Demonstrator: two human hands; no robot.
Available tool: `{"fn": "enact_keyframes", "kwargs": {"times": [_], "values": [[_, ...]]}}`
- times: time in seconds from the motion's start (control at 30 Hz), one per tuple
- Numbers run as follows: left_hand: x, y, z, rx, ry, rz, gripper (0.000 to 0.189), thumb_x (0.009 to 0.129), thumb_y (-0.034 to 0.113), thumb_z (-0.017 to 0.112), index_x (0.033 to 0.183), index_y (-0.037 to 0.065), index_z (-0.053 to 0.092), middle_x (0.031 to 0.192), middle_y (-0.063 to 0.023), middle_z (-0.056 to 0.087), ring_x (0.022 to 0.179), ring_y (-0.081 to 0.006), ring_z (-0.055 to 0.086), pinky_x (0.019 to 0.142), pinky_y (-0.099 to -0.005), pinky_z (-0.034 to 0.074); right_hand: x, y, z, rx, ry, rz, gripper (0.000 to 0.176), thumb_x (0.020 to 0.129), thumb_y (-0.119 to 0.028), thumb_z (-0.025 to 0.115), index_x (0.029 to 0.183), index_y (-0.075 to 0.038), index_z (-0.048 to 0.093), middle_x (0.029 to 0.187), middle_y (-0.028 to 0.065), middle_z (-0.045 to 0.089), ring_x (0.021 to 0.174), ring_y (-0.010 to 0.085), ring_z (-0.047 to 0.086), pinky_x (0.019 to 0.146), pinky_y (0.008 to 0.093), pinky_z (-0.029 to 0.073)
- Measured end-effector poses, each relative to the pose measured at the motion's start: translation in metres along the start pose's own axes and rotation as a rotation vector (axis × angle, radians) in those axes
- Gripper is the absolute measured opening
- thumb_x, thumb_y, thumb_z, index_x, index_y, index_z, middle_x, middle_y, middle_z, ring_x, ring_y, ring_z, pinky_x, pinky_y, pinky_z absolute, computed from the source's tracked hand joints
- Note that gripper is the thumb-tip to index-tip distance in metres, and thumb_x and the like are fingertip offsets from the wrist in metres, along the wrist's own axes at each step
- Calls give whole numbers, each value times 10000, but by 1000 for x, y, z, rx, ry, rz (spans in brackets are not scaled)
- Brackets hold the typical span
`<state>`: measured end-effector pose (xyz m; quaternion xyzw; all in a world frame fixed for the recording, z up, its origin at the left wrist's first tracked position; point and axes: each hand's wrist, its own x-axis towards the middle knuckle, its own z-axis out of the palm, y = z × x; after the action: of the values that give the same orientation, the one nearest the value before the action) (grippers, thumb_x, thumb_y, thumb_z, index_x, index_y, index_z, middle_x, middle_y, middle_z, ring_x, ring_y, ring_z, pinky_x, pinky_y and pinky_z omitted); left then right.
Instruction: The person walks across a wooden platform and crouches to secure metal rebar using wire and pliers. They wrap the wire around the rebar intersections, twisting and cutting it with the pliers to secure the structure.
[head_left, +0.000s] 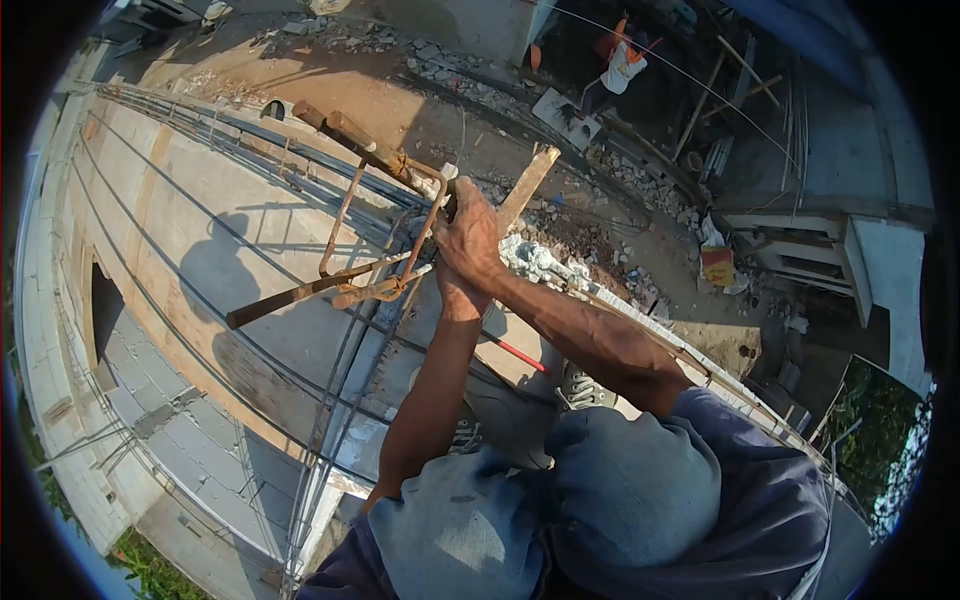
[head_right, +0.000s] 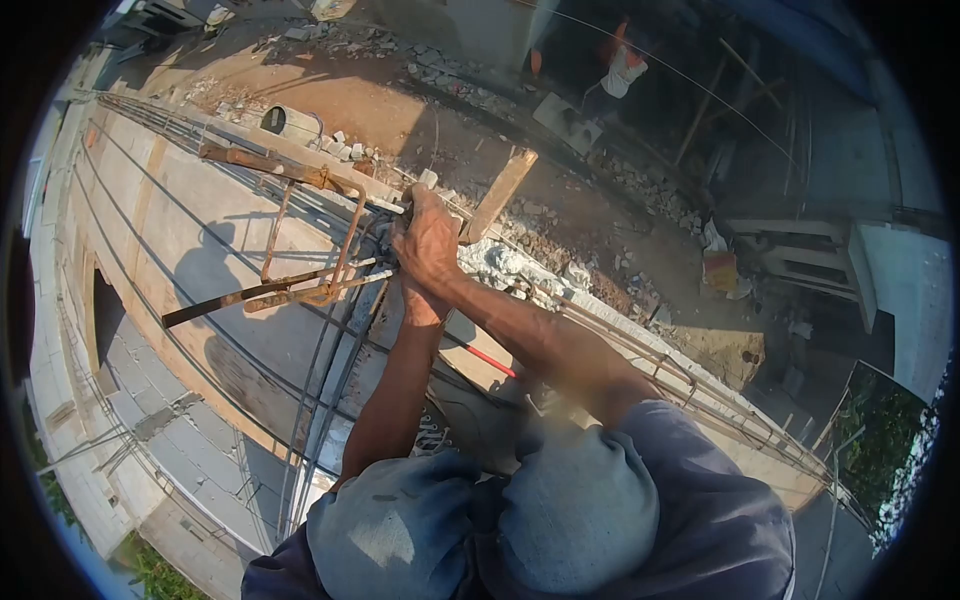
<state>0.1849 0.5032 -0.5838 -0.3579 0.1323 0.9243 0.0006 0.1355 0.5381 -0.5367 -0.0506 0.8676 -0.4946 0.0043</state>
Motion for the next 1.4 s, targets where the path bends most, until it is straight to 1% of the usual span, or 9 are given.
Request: {"fn": "enact_keyframes", "kwargs": {"times": [0.27, 0.5, 0.67, 0.73, 0.83, 0.87, 0.97, 1.13, 1.4], "values": [[5, -3, 3, -59, -78, 20, 256, 965, 236, 481, 1167, 88, 536, 1086, -47, 567, 967, -124, 550, 825, -273, 443, -7, -5, 9, -108, -33, 132, 479, 778, -219, 673, 1188, -40, 501, 1093, 182, 575, 1054, 366, 551, 885, 634, 341], [10, -4, 1, -120, -143, -6, 319, 952, 220, 492, 1230, 64, 517, 1175, -80, 553, 1065, -173, 530, 916, -312, 413, -12, -10, 3, -129, -45, 155, 424, 782, -239, 681, 1122, -61, 501, 981, 158, 615, 995, 346, 582, 882, 584, 335], [14, -4, -10, -239, -219, -97, 369, 943, 208, 501, 1274, 47, 504, 1239, -104, 542, 1135, -208, 516, 981, -340, 391, -18, 10, 28, -118, 172, -49, 393, 767, -238, 687, 1050, -68, 475, 894, 140, 593, 911, 328, 577, 833, 492, 312], [23, -3, -23, -399, -306, -205, 389, 939, 204, 504, 1292, 40, 498, 1265, -114, 538, 1163, -222, 511, 1007, -351, 383, -23, 0, 13, -173, 114, -52, 407, 765, -238, 686, 1066, -69, 469, 892, 139, 589, 910, 323, 572, 832, 483, 309], [52, -15, -51, -1366, -482, -829, 421, 934, 197, 509, 1319, 30, 490, 1303, -128, 532, 1205, -243, 502, 1045, -368, 370, -22, -6, 6, -132, 84, 36, 405, 771, -232, 670, 1077, -56, 473, 910, 146, 588, 923, 315, 562, 830, 451, 311], [35, -10, -39, -810, -488, -618, 445, 953, 275, 469, 1331, 41, 485, 1263, -128, 549, 1164, -249, 524, 1016, -363, 398, -22, -5, 3, -89, 57, 43, 387, 766, -202, 668, 1066, -53, 474, 901, 146, 602, 907, 326, 575, 816, 446, 326], [13, -8, -35, -251, -241, -224, 441, 957, 277, 469, 1333, 48, 478, 1254, -122, 550, 1150, -239, 530, 996, -357, 409, -19, 3, 1, 110, 138, 101, 239, 756, -149, 645, 933, -50, 519, 777, 171, 602, 767, 377, 592, 741, 460, 391], [8, -9, -35, -9, -142, -111, 435, 963, 281, 468, 1337, 59, 464, 1241, -113, 551, 1127, -223, 539, 962, -346, 429, -13, 5, -9, 27, 61, -5, 190, 790, -160, 622, 841, 18, 580, 800, 195, 622, 751, 350, 626, 682, 422, 489], [14, -9, -23, 220, -154, 11, 426, 974, 287, 467, 1344, 78, 443, 1219, -99, 552, 1091, -196, 553, 908, -329, 459, 0, 0, -13, 4, 69, -15, 212, 798, -206, 647, 886, -13, 645, 845, 179, 638, 805, 348, 625, 720, 439, 471]]}}
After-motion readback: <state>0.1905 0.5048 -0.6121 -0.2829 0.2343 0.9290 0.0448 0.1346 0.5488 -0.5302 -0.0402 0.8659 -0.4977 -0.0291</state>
